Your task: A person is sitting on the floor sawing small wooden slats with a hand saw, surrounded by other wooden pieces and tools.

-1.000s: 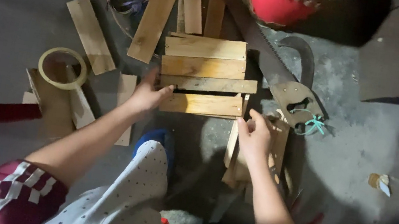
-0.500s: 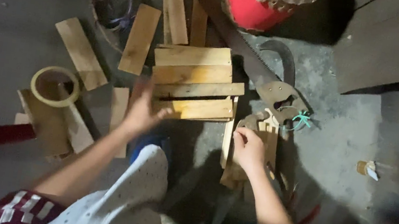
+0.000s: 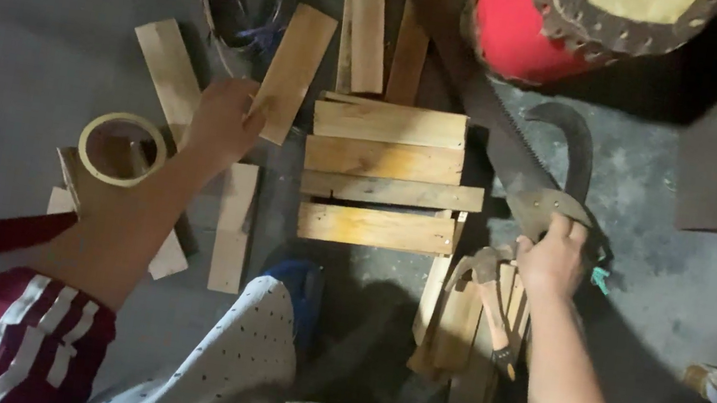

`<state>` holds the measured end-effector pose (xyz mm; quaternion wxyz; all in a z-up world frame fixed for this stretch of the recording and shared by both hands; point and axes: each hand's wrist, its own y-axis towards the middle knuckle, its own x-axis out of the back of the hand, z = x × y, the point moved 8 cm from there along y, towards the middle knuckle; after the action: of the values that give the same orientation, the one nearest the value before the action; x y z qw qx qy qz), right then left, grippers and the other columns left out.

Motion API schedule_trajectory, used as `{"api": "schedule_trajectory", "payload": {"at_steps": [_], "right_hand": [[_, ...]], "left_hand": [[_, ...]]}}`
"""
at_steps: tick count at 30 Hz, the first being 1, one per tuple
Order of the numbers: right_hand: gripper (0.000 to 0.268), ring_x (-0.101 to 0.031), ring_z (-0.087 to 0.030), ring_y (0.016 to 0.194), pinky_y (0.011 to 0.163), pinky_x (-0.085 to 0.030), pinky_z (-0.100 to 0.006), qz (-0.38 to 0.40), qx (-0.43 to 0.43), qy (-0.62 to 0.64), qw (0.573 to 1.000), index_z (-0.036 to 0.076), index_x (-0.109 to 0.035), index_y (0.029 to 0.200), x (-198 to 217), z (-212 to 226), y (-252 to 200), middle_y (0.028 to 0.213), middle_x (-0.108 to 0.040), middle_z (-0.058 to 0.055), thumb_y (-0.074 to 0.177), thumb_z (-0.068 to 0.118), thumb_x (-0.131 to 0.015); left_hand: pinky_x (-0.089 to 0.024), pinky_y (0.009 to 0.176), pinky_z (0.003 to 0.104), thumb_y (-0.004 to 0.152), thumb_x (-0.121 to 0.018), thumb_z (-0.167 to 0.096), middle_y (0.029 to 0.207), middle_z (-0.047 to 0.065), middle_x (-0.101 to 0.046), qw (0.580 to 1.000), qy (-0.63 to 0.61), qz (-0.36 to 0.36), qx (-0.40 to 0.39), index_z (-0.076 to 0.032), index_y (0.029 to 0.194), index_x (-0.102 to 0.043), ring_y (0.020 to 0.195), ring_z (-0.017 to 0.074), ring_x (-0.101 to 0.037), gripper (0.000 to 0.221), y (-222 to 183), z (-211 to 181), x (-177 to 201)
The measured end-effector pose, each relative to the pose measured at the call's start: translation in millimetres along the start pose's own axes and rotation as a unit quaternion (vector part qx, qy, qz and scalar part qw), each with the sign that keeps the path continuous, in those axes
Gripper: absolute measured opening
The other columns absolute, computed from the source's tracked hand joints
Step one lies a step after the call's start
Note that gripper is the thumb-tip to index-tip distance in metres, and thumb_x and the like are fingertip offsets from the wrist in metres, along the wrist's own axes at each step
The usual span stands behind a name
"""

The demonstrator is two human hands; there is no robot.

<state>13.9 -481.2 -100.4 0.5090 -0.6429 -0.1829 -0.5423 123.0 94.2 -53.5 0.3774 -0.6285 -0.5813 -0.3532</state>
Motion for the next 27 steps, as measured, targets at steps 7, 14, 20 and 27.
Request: {"api": "schedule_trajectory", "payload": {"at_steps": [7, 14, 20, 27], "right_hand": [[0.068, -0.059, -0.048, 0.124, 0.106, -0.043, -0.061, -0.02, 0.002, -0.038, 0.999, 0.013, -0.044, 0.145, 19.7, 5.6, -6.7, 0.141, -0.046, -0.018, 0.09, 0.031, -0.078], [0.048, -0.064, -0.032, 0.121, 0.096, -0.053, -0.051, 0.011, 0.04, -0.001, 0.999, 0.018, -0.056, 0.142, 13.9, -20.6, 15.4, 0.124, -0.07, -0.01, 0.096, 0.025, -0.066], [0.016, -0.072, -0.038, 0.098, 0.09, -0.054, -0.052, -0.144, 0.111, 0.057, 0.982, 0.015, -0.076, 0.104, 30.3, -8.7, -49.0, 0.094, -0.076, -0.014, 0.099, 0.027, -0.067], [0.041, -0.077, -0.031, 0.088, 0.073, -0.061, -0.041, -0.009, 0.043, 0.159, 0.986, 0.015, -0.077, 0.105, -72.7, 27.4, -178.5, 0.088, -0.078, -0.011, 0.08, 0.046, -0.083]], "left_hand": [[-0.058, 0.081, 0.057, 0.101, -0.066, -0.018, 0.121, 0.026, -0.059, 0.981, -0.032, 0.064, 0.183, -0.004, 0.132, -0.062, 0.104, 0.0458, -0.067, 0.034, -50.6, 14.7, 12.6], [-0.062, 0.069, 0.051, 0.096, -0.067, -0.043, 0.109, 0.024, -0.063, 0.951, -0.025, 0.2, 0.235, -0.005, 0.125, -0.06, 0.096, 0.0409, -0.071, 0.048, -129.3, 71.1, -35.1], [-0.056, 0.086, 0.059, 0.096, -0.069, -0.043, 0.129, 0.025, -0.054, 0.948, -0.028, 0.171, 0.266, -0.003, 0.142, -0.053, 0.116, 0.0451, -0.062, 0.063, -147.6, 47.3, -28.2], [-0.057, 0.084, 0.057, 0.105, -0.062, -0.03, 0.133, 0.032, -0.05, 0.964, -0.118, 0.165, 0.172, 0.005, 0.143, -0.048, 0.119, 0.0491, -0.058, 0.054, -116.8, -40.1, 4.6]]}}
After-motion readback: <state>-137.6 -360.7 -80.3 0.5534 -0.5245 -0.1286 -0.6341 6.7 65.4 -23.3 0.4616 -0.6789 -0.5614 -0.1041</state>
